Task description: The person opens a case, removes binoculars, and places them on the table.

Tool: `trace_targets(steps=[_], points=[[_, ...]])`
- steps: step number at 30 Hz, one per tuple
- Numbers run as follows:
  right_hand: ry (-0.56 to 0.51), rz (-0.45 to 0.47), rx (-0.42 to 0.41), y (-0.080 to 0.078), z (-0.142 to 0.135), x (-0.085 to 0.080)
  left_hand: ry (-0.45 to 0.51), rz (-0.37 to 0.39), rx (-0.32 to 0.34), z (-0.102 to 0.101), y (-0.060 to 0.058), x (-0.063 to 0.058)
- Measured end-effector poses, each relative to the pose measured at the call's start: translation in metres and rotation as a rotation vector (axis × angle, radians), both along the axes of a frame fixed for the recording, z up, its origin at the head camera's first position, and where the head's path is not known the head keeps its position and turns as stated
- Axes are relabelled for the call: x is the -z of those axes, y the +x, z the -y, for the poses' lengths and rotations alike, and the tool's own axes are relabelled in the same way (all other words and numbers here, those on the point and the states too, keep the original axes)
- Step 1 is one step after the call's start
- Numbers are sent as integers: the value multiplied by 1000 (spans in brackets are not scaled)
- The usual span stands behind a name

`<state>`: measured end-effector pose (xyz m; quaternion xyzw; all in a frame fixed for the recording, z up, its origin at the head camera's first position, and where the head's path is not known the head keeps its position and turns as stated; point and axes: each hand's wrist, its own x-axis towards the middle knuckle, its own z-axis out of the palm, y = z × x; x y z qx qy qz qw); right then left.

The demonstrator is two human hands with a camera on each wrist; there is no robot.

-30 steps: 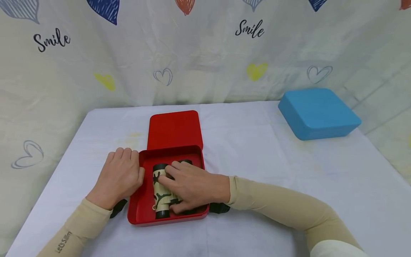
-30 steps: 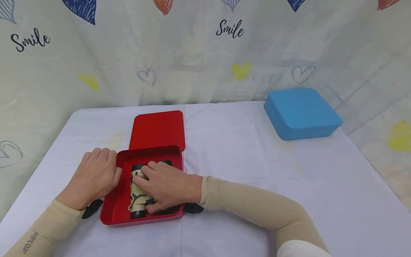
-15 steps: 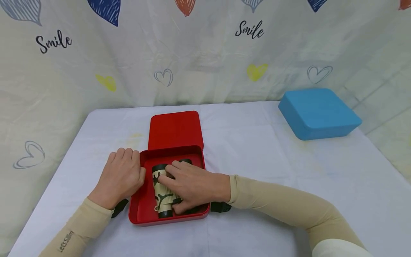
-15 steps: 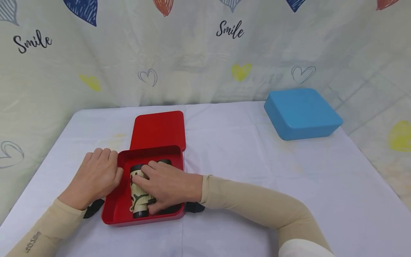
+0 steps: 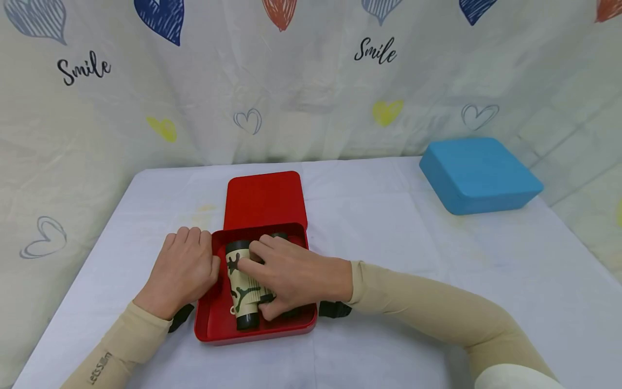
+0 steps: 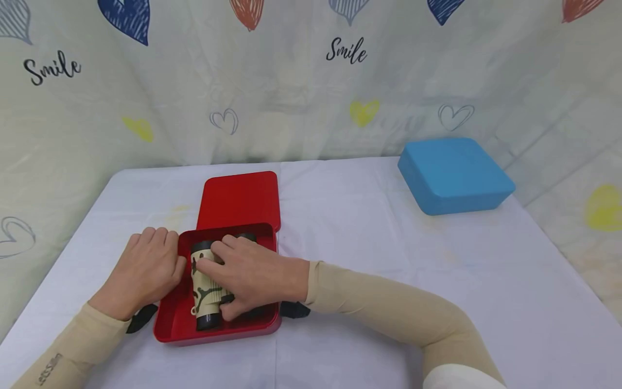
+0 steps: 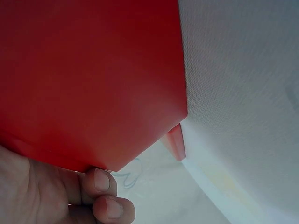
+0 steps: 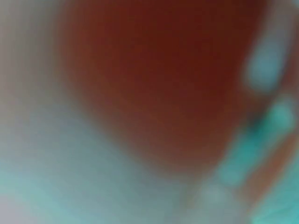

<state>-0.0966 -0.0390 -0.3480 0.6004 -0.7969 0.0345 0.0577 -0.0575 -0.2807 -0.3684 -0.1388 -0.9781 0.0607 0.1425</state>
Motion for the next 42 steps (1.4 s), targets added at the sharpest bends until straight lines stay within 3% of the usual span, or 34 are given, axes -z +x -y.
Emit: trace_targets(steps=[8,33,42], points=[[-16,0,13,-6,-3,-12,-5,0,1,1,-1,-1],[-116,-8,62,-28,-29,-27,-6,-46,19,0,1,4],[-142,3,82,-33,-40,-30,-9,-28,9,1,2,4]])
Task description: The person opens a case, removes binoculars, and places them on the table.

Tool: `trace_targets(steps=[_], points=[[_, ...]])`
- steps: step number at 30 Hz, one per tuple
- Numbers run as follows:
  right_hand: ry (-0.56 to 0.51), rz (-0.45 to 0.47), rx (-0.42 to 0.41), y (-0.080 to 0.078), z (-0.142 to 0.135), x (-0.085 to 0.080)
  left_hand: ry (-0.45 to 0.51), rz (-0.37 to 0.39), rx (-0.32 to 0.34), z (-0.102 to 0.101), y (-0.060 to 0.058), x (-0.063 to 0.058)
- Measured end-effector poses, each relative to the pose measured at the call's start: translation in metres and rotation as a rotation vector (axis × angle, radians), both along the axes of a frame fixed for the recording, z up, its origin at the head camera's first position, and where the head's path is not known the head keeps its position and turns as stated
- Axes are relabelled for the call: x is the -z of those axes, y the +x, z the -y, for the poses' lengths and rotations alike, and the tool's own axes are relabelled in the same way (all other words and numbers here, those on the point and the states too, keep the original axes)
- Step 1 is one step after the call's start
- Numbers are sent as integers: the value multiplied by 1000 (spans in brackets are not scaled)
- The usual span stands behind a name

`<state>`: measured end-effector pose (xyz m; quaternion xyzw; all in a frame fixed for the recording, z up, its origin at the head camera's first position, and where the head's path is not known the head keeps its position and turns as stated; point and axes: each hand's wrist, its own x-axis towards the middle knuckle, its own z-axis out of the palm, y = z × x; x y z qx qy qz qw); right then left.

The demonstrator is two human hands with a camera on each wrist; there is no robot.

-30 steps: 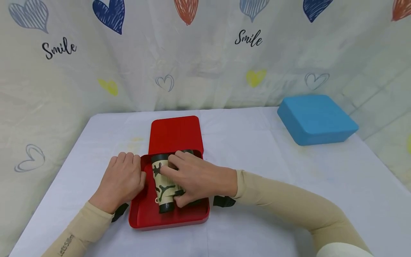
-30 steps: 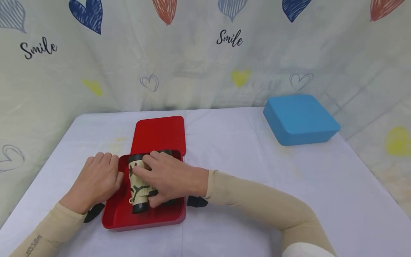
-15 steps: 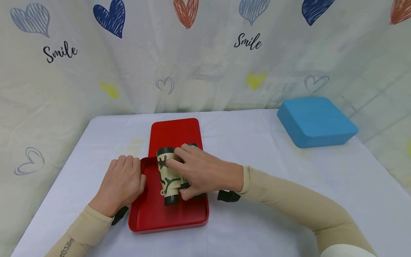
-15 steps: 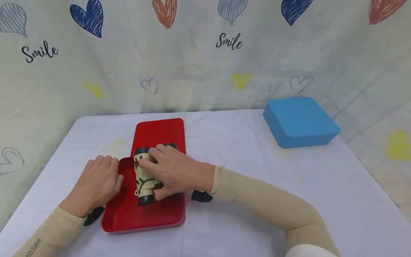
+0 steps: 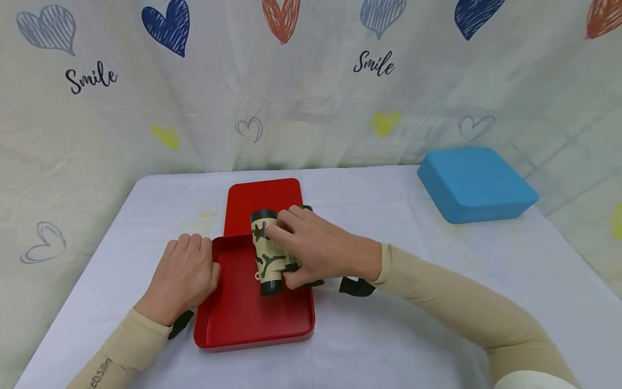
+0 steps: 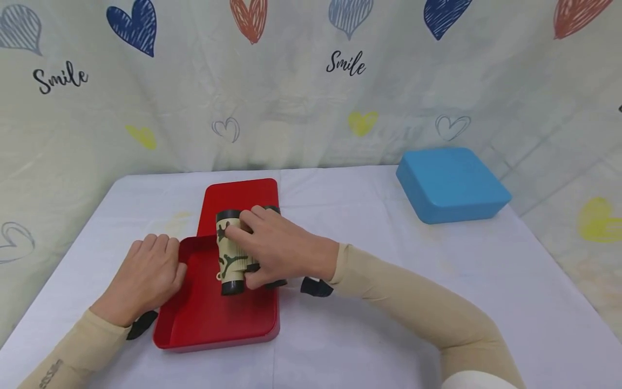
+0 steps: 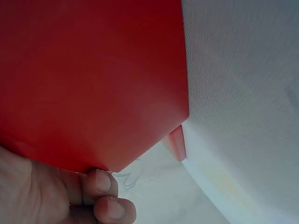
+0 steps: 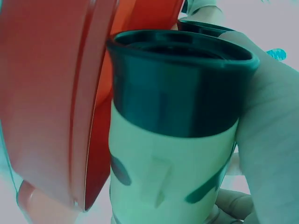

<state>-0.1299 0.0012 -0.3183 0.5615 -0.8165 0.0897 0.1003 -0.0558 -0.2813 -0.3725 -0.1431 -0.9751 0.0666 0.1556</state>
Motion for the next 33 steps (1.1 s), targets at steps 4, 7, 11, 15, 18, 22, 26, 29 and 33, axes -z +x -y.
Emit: trace_targets(steps=[4,7,11,15,18,22,26,29,33], points=[[-7,-34,8,-3,-5,0,-2,-19,17,0,-2,1],[-12,-41,16,-5,-9,0,-6,-37,29,-1,-3,2],[-28,-49,30,-8,-16,0,-2,-62,49,-1,-4,4],[-36,-52,50,-12,-24,0,5,-73,61,0,-5,5],[-36,-32,70,-14,-30,0,11,-77,64,0,-5,6],[-40,-12,96,-16,-36,-1,16,-77,66,0,-5,6],[-51,-13,114,-17,-42,-1,21,-74,68,0,-5,5],[-54,-7,123,-18,-46,-1,26,-78,72,1,-4,5],[-58,14,133,-20,-52,-1,34,-95,81,1,-3,5]])
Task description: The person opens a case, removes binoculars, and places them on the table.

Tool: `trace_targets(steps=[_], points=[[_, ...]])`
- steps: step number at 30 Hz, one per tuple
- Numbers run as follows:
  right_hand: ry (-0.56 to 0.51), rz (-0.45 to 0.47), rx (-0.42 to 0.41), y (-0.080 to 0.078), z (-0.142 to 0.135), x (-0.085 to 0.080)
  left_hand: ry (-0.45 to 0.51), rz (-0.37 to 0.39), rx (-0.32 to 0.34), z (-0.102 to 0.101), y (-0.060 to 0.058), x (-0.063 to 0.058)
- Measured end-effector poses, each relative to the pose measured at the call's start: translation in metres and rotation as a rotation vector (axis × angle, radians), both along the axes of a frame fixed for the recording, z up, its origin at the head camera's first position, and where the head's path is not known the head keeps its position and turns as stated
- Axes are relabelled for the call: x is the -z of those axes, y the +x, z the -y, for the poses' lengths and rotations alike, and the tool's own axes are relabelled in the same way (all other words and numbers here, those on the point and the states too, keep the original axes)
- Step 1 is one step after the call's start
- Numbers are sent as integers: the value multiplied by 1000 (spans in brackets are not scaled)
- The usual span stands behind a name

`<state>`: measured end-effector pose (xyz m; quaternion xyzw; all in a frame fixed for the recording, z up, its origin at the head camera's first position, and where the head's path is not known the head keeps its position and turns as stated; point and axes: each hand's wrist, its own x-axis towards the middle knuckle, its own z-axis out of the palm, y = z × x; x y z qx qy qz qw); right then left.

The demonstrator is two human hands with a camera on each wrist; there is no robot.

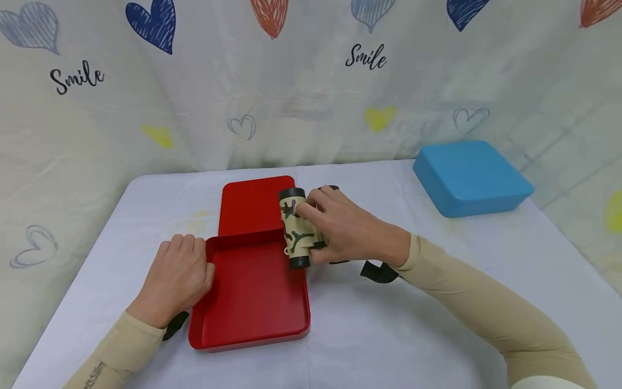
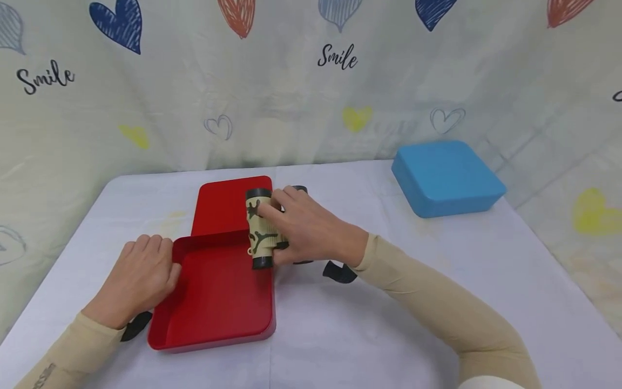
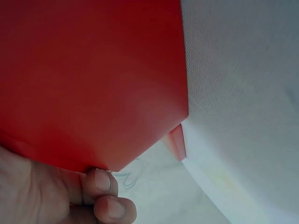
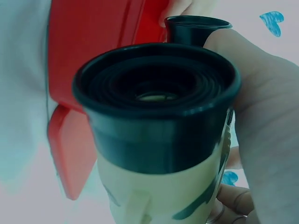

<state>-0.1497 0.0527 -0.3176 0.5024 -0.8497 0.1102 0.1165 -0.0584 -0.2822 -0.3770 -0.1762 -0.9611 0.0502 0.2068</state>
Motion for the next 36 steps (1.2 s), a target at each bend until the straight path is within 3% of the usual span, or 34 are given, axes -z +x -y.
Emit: trace_targets(steps=[15,36], points=[[-32,0,35,-10,-19,15,3,7,-11,1,0,0],[-21,54,74,-9,-33,37,14,10,-14,-1,-1,0]])
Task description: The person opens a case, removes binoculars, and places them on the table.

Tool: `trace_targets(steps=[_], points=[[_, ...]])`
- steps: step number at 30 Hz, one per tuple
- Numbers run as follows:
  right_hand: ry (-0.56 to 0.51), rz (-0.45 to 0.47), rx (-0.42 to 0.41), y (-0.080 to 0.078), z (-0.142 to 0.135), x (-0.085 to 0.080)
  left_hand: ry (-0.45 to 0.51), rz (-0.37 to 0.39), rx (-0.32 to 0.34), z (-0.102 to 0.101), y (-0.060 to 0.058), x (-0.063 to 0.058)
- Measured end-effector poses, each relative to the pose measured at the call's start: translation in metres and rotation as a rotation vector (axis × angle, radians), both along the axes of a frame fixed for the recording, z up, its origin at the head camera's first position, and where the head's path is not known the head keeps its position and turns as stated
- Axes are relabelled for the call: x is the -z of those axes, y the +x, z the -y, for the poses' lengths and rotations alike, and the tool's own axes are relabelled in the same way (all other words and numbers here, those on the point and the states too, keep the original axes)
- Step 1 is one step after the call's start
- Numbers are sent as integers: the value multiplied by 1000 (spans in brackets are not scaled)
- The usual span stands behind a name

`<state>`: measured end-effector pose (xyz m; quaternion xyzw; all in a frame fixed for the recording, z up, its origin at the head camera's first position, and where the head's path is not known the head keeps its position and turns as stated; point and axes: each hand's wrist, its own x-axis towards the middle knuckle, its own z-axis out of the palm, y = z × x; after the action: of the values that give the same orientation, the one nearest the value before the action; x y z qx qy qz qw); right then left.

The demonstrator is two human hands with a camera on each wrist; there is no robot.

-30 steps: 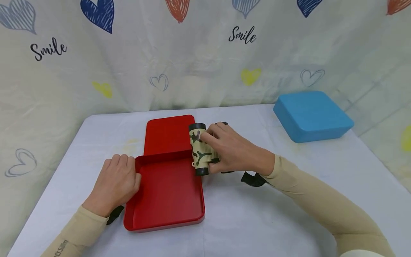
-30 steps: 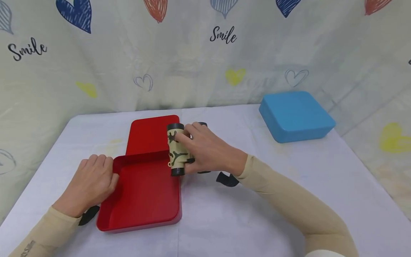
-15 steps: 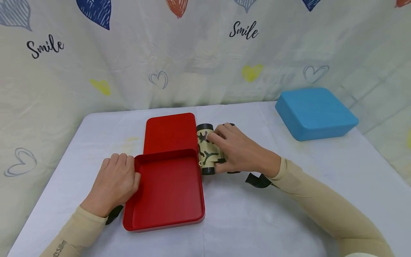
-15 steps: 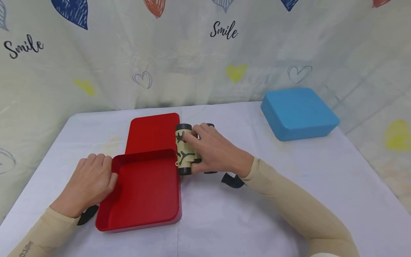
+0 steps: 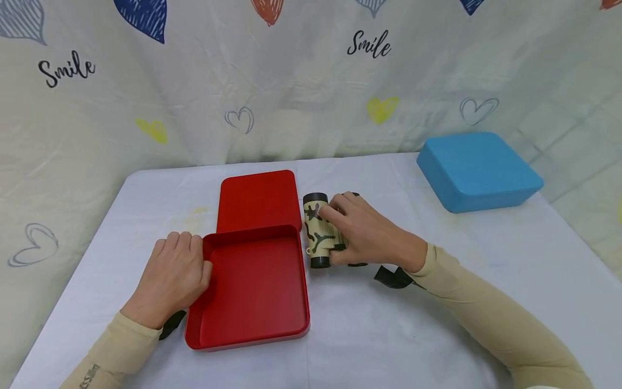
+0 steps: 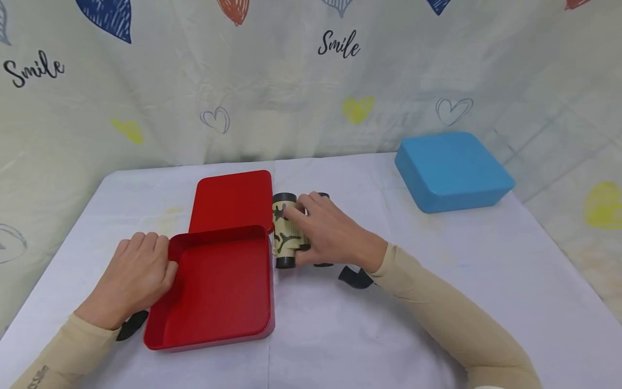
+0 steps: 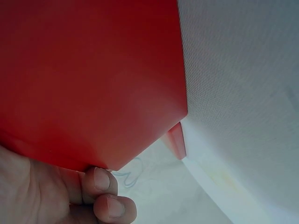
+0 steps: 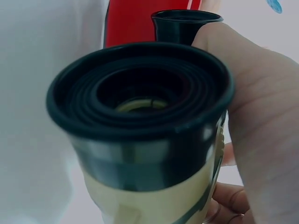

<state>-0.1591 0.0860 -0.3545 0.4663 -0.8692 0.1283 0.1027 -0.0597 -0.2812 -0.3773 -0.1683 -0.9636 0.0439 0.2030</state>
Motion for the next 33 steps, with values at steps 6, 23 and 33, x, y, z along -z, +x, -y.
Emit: trace_targets(steps=[6,23,33], points=[[11,18,10,0,-3,5,2,0,4,0,0,0],[53,66,13,-4,-6,14,-3,-1,5,2,-1,0],[92,98,19,-7,-6,19,7,15,2,2,-1,-1]])
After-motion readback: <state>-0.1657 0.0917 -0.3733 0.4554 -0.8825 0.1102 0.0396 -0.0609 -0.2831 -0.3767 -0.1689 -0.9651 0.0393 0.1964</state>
